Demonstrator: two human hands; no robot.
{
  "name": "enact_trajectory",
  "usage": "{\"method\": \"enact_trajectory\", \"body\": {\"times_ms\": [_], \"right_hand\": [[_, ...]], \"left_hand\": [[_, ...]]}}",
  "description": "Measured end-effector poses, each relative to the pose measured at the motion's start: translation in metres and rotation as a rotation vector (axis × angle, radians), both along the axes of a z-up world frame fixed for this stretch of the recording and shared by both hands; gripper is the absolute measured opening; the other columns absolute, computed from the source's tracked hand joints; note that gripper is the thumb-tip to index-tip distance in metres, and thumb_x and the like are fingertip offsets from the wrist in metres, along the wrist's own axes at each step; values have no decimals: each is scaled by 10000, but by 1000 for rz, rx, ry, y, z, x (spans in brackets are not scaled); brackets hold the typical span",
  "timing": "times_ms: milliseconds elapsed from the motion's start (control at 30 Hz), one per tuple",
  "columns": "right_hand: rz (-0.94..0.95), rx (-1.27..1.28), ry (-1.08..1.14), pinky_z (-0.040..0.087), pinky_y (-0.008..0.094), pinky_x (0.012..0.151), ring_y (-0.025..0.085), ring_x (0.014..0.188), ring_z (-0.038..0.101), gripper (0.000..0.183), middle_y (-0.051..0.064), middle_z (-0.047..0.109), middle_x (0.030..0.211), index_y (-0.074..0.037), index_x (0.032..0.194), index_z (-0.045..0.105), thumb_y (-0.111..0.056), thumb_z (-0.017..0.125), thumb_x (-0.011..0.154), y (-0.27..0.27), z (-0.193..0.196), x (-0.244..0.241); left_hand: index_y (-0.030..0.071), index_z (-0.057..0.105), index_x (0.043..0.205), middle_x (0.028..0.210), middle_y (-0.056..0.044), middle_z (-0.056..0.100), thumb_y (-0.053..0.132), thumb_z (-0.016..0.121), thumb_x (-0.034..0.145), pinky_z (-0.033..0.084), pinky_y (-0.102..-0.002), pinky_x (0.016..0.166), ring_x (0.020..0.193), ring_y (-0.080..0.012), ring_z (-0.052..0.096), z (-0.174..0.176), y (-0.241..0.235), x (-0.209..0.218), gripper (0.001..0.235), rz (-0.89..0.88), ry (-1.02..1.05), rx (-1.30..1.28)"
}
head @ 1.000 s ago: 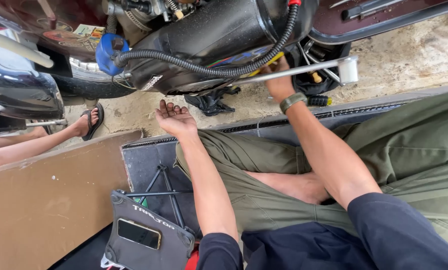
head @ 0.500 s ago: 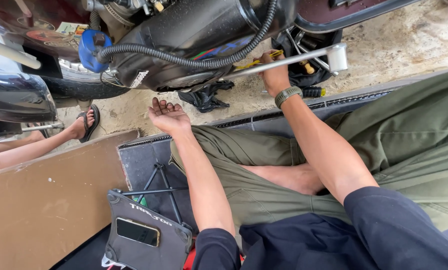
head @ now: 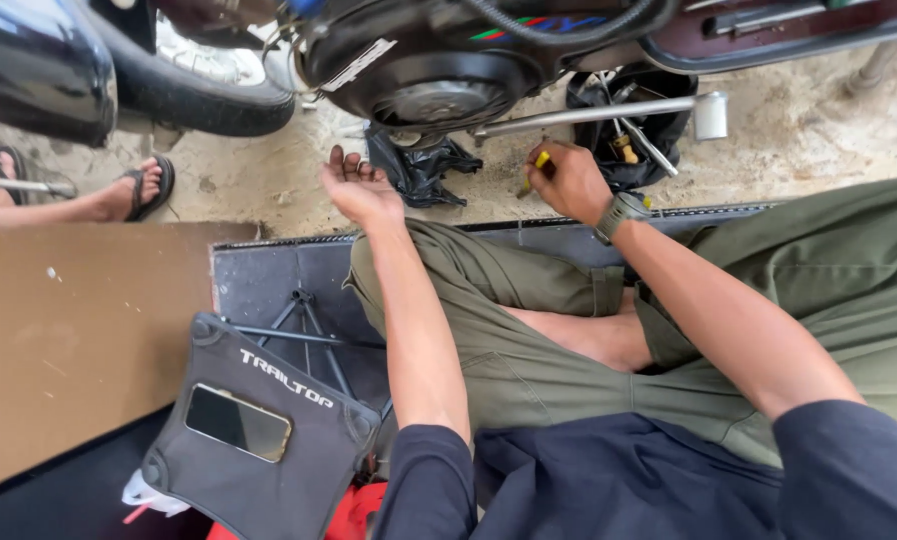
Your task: The person is sitting on the ground and working on the engine of a scooter. They use a yellow screwdriver to manipulate components near the engine casing and later use a wrench to tighten a bolt on the side of the engine.
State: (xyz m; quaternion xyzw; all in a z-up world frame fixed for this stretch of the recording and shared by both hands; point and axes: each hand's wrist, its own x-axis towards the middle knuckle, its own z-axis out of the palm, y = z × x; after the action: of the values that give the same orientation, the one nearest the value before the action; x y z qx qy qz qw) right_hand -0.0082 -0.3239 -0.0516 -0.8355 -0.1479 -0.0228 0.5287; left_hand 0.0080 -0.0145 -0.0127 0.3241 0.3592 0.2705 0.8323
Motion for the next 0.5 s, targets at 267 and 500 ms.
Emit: {"method": "enact_trajectory", "body": {"times_ms": [267, 500], "right_hand": [[312, -56, -302, 570, 440, 630, 437, 784, 692, 112, 254, 680, 906, 41, 1072, 748, -11, 666, 1015, 3, 96, -23], [254, -229, -476, 636, 420, 826, 341, 929, 744, 174, 228, 747, 1080, 93, 1145, 752, -38, 674, 1060, 18, 102, -20]], "left_hand": [[147, 620, 1173, 834, 9, 580, 486, 541, 1036, 338, -280, 608, 686, -117, 468, -4, -15, 6, 374, 61, -106, -116], [97, 686, 1091, 774, -26, 603, 387, 497, 1048, 285, -316, 554, 633, -134, 428, 13, -26, 8, 349, 116, -101, -154]]}}
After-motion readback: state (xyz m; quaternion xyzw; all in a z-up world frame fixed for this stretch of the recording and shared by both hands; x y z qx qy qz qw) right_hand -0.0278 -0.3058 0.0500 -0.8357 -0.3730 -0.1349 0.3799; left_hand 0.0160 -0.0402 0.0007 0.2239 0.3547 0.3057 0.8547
